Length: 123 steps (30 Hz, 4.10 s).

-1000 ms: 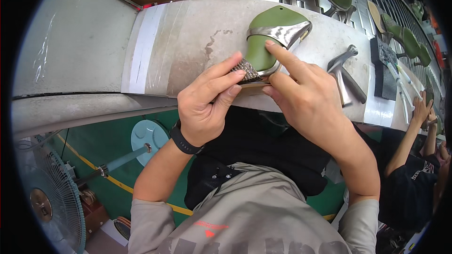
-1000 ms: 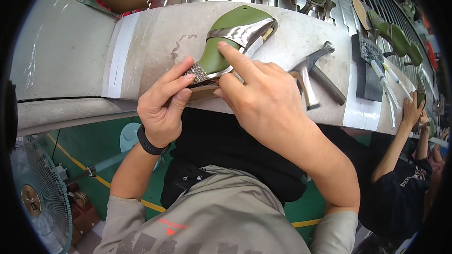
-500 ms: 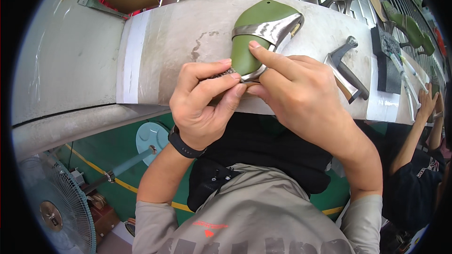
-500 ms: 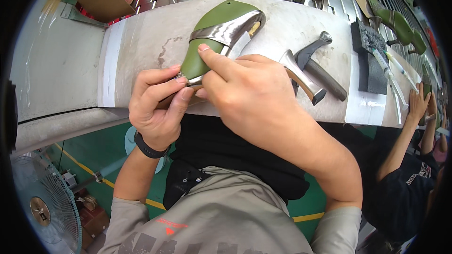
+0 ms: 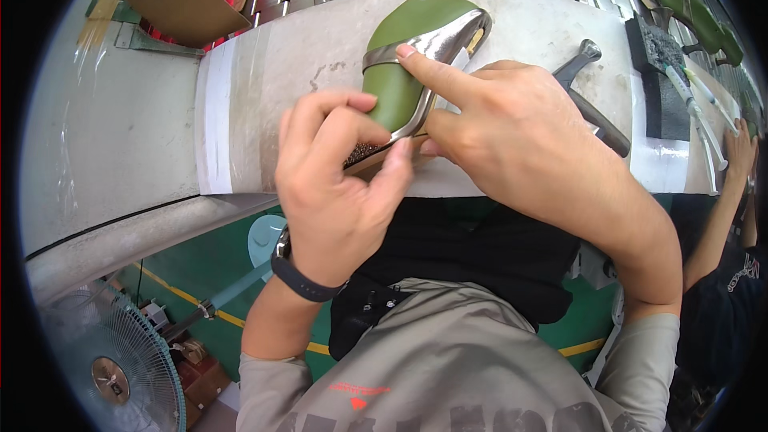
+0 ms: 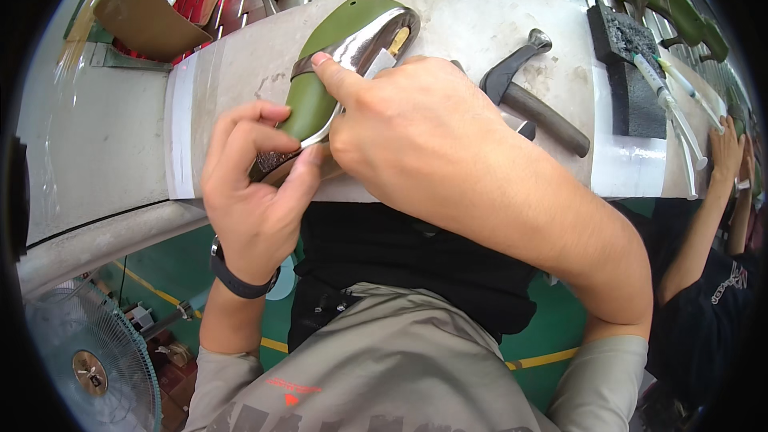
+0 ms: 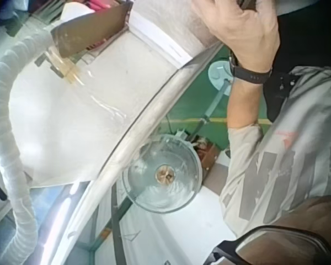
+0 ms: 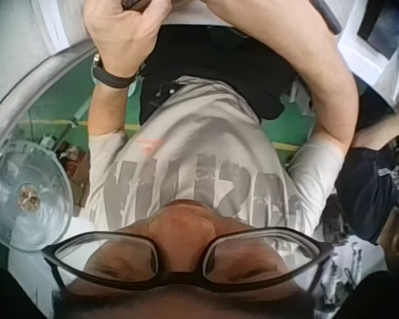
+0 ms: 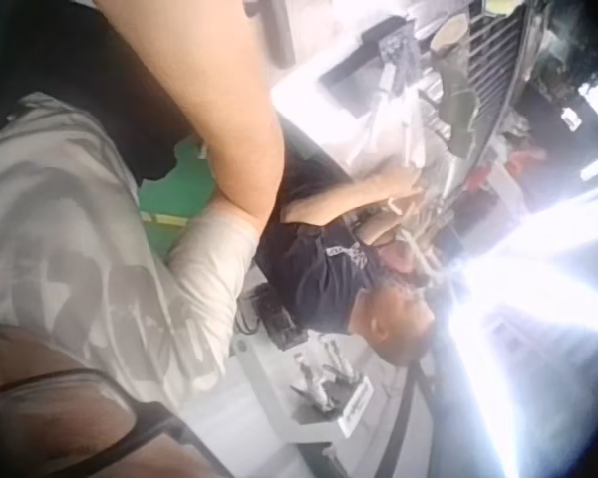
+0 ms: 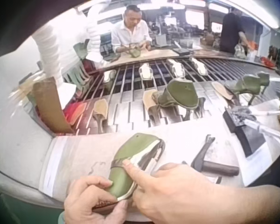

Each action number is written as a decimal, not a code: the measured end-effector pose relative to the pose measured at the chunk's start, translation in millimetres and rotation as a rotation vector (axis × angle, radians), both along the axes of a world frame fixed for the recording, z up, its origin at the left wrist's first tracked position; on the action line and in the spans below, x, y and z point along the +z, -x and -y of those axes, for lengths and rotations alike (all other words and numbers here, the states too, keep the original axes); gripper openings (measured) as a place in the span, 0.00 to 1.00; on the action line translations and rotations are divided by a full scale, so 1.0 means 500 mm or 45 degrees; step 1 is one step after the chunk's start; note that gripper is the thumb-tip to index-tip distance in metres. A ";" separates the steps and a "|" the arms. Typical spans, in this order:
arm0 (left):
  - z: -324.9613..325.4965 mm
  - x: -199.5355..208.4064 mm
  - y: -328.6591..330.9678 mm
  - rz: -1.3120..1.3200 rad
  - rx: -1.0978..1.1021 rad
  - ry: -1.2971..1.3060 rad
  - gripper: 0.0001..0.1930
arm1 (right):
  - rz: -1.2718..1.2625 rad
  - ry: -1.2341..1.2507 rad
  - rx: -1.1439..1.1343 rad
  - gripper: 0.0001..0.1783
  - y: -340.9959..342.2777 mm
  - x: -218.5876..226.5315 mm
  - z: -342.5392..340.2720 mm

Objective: The person assembles high-heeled shoes by taking shoe uppers and soles from a conveyor, aligning and pressing the soles and heels onto the shoe uppers by hand, hammering the edges with a hammer, and placing the assembled shoes back onto the conveyor.

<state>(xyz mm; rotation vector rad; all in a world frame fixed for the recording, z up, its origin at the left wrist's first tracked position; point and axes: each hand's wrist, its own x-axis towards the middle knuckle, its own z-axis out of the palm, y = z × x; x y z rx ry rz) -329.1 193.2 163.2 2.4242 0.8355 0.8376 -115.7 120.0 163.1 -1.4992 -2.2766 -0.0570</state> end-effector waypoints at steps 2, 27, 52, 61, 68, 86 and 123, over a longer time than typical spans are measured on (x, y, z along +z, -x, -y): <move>0.004 0.007 -0.011 -0.071 0.033 -0.060 0.21 | 0.010 0.003 -0.027 0.07 0.005 0.004 0.001; -0.059 -0.007 0.097 -0.178 0.129 -0.339 0.24 | -0.676 -0.395 -0.359 0.26 0.075 -0.053 0.057; -0.155 -0.045 0.144 0.071 -0.272 -0.186 0.10 | -0.975 0.272 -0.440 0.22 0.133 -0.023 -0.051; -0.164 -0.047 0.151 0.093 -0.294 -0.189 0.12 | -0.879 0.594 -0.513 0.24 0.128 0.039 -0.100; -0.177 -0.055 0.139 0.198 -0.244 -0.202 0.11 | -0.444 0.595 -0.618 0.25 0.167 0.066 -0.128; -0.216 -0.059 -0.010 0.733 -0.199 0.581 0.23 | -1.740 0.471 -0.423 0.27 0.132 -0.076 0.034; -0.218 -0.066 -0.023 0.619 -0.689 0.406 0.24 | -0.730 0.065 -0.207 0.38 0.092 0.114 -0.048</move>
